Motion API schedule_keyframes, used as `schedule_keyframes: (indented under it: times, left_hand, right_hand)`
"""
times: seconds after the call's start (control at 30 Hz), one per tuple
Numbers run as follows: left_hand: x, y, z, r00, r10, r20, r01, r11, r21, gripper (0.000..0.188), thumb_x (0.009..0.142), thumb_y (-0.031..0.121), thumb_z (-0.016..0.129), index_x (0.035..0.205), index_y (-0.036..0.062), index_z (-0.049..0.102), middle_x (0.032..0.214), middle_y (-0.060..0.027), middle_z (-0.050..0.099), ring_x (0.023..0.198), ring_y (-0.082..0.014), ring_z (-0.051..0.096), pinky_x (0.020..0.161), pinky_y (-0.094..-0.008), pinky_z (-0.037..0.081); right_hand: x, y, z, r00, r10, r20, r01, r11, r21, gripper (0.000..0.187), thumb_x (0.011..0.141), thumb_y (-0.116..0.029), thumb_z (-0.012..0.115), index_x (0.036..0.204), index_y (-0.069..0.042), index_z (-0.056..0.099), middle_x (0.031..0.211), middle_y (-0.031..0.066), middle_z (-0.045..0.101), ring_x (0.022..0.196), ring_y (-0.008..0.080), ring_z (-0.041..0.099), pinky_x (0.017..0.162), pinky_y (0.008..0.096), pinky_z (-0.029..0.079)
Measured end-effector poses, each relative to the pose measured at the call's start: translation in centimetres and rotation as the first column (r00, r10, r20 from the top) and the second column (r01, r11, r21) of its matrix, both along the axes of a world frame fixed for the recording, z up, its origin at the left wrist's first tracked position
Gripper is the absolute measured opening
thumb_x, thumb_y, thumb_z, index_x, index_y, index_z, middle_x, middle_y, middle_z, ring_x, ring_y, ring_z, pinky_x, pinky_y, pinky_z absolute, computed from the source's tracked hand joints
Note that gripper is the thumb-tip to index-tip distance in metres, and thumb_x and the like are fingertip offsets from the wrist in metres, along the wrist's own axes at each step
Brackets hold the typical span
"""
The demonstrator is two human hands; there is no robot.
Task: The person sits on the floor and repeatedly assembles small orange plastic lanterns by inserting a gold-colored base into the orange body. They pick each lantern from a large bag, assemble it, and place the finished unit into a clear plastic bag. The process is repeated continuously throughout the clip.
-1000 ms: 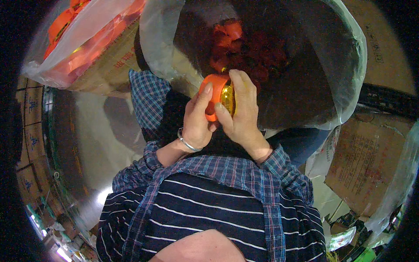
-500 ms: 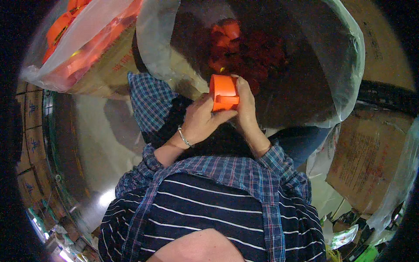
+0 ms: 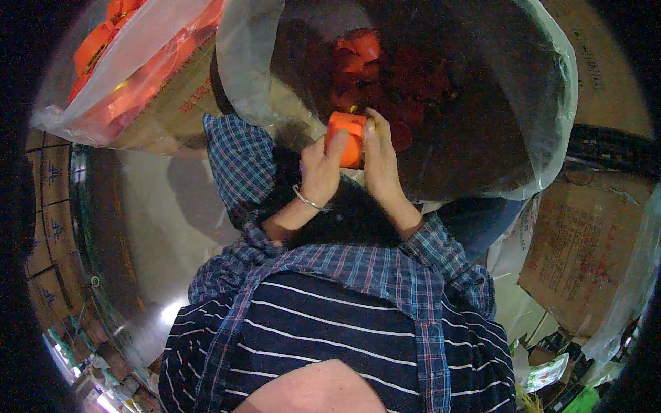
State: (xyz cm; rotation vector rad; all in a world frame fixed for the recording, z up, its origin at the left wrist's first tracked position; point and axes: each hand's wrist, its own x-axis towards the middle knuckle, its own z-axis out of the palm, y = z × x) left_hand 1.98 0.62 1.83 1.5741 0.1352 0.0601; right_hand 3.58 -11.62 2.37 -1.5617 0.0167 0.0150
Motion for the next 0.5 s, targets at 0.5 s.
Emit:
schedule_keyframes:
  times: [0.5]
  left_hand:
    - [-0.7, -0.3, -2.1, 0.984, 0.009, -0.178, -0.020, 0.998, -0.058, 0.045, 0.100, 0.039, 0.056, 0.122, -0.0008, 0.060, 0.113, -0.0112, 0.065, 0.101, -0.0203, 0.061, 0.090, -0.0333, 0.048]
  right_hand:
    - [-0.1, 0.8, -3.0, 0.993, -0.055, -0.100, 0.056, 0.998, 0.009, 0.043, 0.101, -0.032, 0.050, 0.127, 0.002, 0.053, 0.118, 0.0166, 0.058, 0.111, 0.0240, 0.056, 0.096, 0.0346, 0.043]
